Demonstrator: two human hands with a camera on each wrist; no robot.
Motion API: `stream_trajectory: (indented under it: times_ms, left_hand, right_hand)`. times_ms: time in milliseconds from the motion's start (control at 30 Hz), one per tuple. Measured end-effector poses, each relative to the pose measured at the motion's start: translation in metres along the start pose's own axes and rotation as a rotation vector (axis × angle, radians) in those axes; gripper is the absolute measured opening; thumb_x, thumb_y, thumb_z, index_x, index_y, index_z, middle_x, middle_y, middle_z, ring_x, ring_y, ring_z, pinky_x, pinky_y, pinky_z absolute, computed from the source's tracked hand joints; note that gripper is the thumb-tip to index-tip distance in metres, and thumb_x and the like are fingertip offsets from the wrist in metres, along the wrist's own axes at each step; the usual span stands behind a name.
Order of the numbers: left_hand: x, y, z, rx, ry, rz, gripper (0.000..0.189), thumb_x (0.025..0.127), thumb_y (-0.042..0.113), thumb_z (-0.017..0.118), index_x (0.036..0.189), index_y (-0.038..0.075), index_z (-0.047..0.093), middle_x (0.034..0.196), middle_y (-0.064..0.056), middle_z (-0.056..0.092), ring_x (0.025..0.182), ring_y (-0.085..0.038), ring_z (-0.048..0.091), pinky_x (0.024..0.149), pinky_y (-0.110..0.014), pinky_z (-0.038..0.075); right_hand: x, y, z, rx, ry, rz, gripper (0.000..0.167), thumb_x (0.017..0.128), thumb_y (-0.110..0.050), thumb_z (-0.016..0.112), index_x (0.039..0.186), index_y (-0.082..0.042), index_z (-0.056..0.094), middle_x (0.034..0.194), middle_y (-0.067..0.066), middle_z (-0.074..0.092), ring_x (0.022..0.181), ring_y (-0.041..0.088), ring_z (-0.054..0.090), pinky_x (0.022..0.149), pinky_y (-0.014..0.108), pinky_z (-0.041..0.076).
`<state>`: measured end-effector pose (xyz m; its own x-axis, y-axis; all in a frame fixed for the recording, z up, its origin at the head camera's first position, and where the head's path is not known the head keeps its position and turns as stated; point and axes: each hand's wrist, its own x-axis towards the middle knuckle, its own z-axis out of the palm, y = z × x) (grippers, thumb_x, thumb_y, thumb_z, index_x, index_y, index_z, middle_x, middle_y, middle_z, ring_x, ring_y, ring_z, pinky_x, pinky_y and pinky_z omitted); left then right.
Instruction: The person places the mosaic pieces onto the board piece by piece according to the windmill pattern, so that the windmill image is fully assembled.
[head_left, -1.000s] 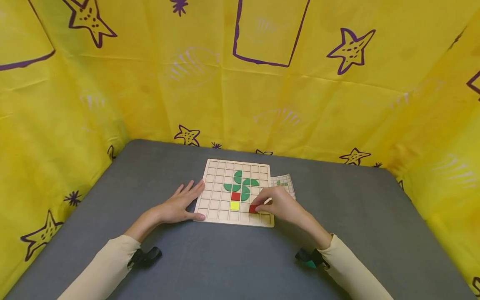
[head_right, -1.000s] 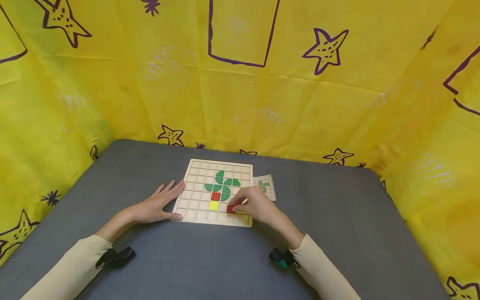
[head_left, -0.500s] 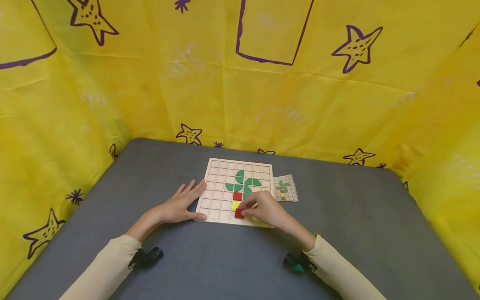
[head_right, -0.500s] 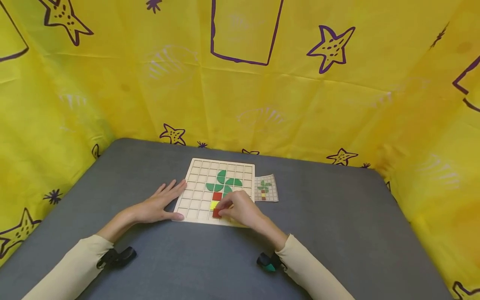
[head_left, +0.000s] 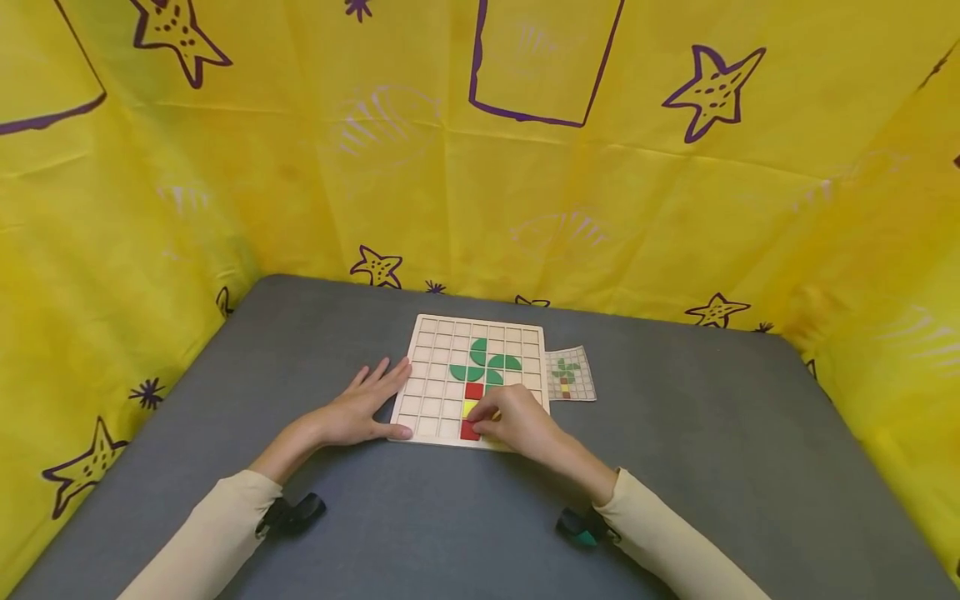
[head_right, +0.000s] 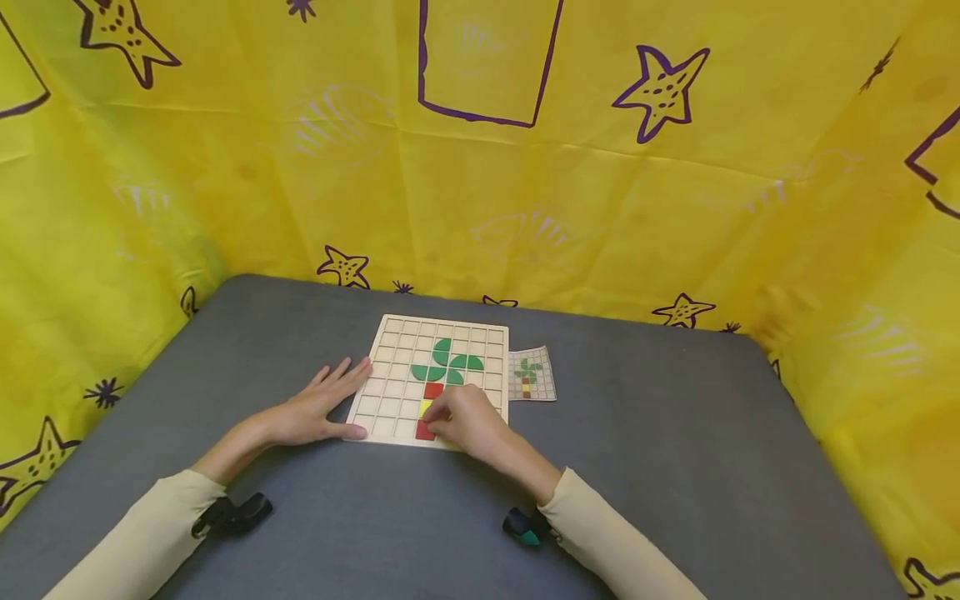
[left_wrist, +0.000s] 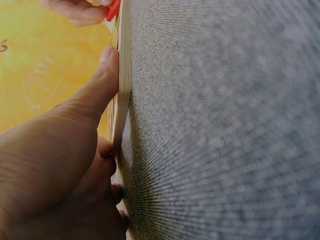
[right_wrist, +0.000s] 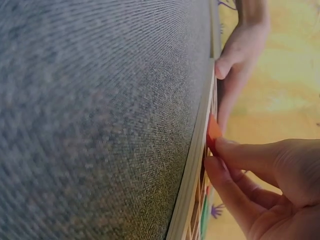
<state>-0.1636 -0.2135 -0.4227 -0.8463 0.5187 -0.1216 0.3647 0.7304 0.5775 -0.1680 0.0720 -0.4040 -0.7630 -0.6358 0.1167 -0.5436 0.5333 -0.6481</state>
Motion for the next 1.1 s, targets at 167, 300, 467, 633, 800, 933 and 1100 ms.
stream_trajectory:
  times_ms: [167, 300, 467, 633, 800, 933, 1100]
  left_hand:
    - [-0.001, -0.002, 0.000, 0.000, 0.000, -0.001, 0.103, 0.085, 0.050, 0.071, 0.156, 0.001, 0.015, 0.163, -0.017, 0.009, 0.148, -0.044, -0.002, 0.115, -0.060, -0.005]
    - [-0.002, -0.002, -0.001, -0.007, -0.001, 0.002, 0.103, 0.086, 0.051, 0.070, 0.156, 0.000, 0.014, 0.163, -0.018, 0.008, 0.147, -0.044, -0.002, 0.115, -0.060, -0.005]
    - [-0.002, -0.002, -0.002, -0.013, -0.002, -0.002, 0.102, 0.086, 0.051, 0.070, 0.156, 0.001, 0.014, 0.163, -0.018, 0.008, 0.147, -0.044, -0.002, 0.115, -0.060, -0.006]
    - [0.001, -0.003, -0.002, -0.005, -0.008, 0.006, 0.103, 0.086, 0.051, 0.070, 0.156, 0.000, 0.014, 0.163, -0.018, 0.008, 0.147, -0.045, -0.002, 0.115, -0.060, -0.005]
    - [0.002, -0.002, -0.002, 0.024, -0.010, 0.006, 0.103, 0.085, 0.052, 0.070, 0.156, 0.000, 0.015, 0.163, -0.018, 0.010, 0.147, -0.045, 0.001, 0.115, -0.061, -0.003]
    - [0.000, -0.001, -0.004, 0.064, -0.023, -0.004, 0.103, 0.085, 0.053, 0.069, 0.155, -0.001, 0.017, 0.162, -0.019, 0.012, 0.146, -0.047, 0.005, 0.115, -0.063, 0.001]
    - [0.000, -0.001, -0.008, 0.046, 0.038, -0.044, 0.096, 0.089, 0.050, 0.067, 0.155, 0.001, 0.019, 0.161, -0.018, 0.017, 0.147, -0.044, 0.010, 0.116, -0.061, 0.006]
  right_hand:
    - [0.002, 0.000, 0.003, -0.011, 0.011, -0.006, 0.008, 0.081, -0.002, 0.078, 0.089, -0.005, 0.079, 0.081, 0.000, 0.074, 0.075, 0.011, 0.066, 0.067, 0.022, 0.053]
    - [0.004, 0.001, 0.005, -0.022, 0.016, -0.014, 0.007, 0.081, -0.001, 0.078, 0.087, -0.005, 0.079, 0.080, 0.000, 0.074, 0.073, 0.010, 0.065, 0.066, 0.021, 0.052]
    - [0.005, 0.000, 0.006, -0.024, 0.005, -0.010, 0.009, 0.080, 0.000, 0.078, 0.087, -0.006, 0.079, 0.082, 0.004, 0.074, 0.075, 0.011, 0.065, 0.066, 0.021, 0.052]
    - [0.003, 0.002, 0.003, -0.042, -0.003, -0.020, 0.009, 0.081, -0.001, 0.077, 0.088, -0.006, 0.079, 0.082, 0.004, 0.074, 0.075, 0.011, 0.066, 0.067, 0.021, 0.052]
    - [0.000, 0.006, -0.006, -0.078, 0.013, -0.048, 0.010, 0.082, -0.001, 0.077, 0.092, -0.004, 0.078, 0.084, 0.003, 0.073, 0.077, 0.011, 0.066, 0.070, 0.021, 0.054]
    - [-0.005, 0.012, -0.019, -0.097, 0.046, -0.037, 0.013, 0.083, -0.002, 0.077, 0.095, -0.004, 0.077, 0.086, 0.002, 0.072, 0.077, 0.011, 0.065, 0.071, 0.023, 0.055]
    - [-0.015, 0.027, -0.042, -0.147, 0.123, 0.000, 0.017, 0.083, -0.004, 0.077, 0.100, -0.003, 0.075, 0.095, 0.005, 0.072, 0.084, 0.019, 0.066, 0.076, 0.033, 0.057]
